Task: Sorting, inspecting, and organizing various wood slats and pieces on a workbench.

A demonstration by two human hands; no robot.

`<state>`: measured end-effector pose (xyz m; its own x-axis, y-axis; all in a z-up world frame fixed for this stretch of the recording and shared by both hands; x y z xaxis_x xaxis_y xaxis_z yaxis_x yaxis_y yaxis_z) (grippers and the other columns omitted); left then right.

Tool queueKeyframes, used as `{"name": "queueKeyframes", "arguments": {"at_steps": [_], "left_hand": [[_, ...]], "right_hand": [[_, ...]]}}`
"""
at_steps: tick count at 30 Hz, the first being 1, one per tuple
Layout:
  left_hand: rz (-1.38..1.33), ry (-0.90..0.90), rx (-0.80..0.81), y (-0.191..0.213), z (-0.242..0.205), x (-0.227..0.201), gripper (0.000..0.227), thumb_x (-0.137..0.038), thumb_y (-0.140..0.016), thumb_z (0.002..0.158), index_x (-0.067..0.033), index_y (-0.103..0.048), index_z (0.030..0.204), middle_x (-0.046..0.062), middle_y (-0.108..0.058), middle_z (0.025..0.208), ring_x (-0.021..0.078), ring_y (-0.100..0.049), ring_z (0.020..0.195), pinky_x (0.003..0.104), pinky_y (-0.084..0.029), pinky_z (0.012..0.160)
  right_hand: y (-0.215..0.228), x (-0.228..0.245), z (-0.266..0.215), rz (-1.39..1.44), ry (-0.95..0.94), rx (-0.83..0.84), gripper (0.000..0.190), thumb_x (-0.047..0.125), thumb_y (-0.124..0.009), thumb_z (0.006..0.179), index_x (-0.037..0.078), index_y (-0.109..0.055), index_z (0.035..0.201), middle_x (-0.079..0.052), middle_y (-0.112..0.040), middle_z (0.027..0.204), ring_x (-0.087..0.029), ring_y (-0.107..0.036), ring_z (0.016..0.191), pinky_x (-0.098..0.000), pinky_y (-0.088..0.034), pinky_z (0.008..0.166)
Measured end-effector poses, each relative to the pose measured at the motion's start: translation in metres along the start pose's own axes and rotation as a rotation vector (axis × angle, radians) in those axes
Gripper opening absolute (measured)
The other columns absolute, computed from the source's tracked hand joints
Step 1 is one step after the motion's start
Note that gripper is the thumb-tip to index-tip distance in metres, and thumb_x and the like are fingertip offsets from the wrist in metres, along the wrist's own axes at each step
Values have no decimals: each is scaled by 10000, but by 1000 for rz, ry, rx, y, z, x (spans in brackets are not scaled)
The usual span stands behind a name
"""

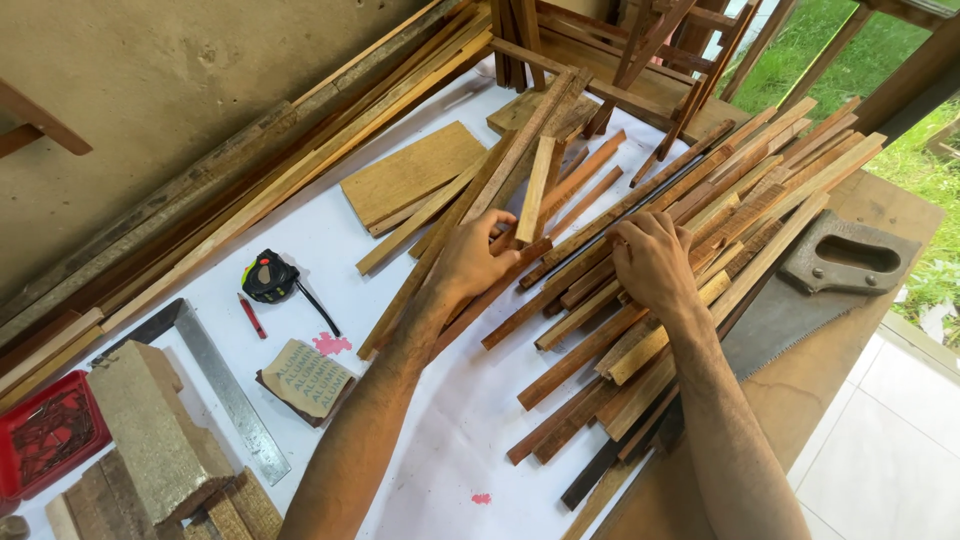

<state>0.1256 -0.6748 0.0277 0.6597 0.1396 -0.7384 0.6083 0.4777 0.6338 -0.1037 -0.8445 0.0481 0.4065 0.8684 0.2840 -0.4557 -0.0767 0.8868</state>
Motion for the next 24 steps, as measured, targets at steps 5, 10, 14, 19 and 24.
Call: {"name": "queueKeyframes", "arguments": {"at_steps": [5,10,14,19,24], "left_hand": [[365,-136,-137,-5,1,-41,351,-288,-841,825,-101,-724,1098,157,-658,1102,293,-584,1048,472,-508,881],[422,-399,-59,-42,16,-34,161,-180,-685,999,-145,-734,1148,78,-713,1091,252,-597,1067,449,-488,953],[449,-411,81,-40,32,-57,171,-195,-650,986,-114,-714,1123,60,-747,1115,232,-621,1116,509,-423,968],[590,-336,142,-44,41,-55,207,-179,-644,968,-124,-729,1148,64,-754,1045,271,-607,1170,533,-421,986],[703,-232,227,-47,43,-60,275,-372,-791,868,-118,-772,972,74,-704,1131,268,-550,1241,502,-412,1042]], "right_hand": [[-6,12,6,-19,52,120,394,330,-460,1067,178,-655,1373,-45,-573,1490,-247,-394,1436,-603,-246,1145],[-31,27,6,-72,19,337,546,471,-310,1070,177,-580,1444,-21,-470,1580,-228,-258,1535,-671,-121,1196],[-31,35,12,-88,40,318,588,485,-310,1042,148,-562,1452,-43,-428,1601,-262,-288,1497,-708,-116,1133],[-4,58,10,-93,-61,405,525,510,-347,1028,222,-653,1343,-37,-531,1432,-208,-415,1362,-666,-183,1159],[-12,38,10,-131,-27,214,367,438,-491,1047,212,-748,1182,-55,-611,1276,-223,-449,1304,-587,-298,1108]]}}
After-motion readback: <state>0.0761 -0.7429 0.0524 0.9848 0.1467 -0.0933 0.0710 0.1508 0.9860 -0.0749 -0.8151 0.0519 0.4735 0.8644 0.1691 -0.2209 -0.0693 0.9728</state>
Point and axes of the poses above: each hand's wrist, its own z-axis towards the middle knuckle, its own y-axis out of the back of the hand, x = y × z, the point moved 3 cm from there along z, towards the middle knuckle
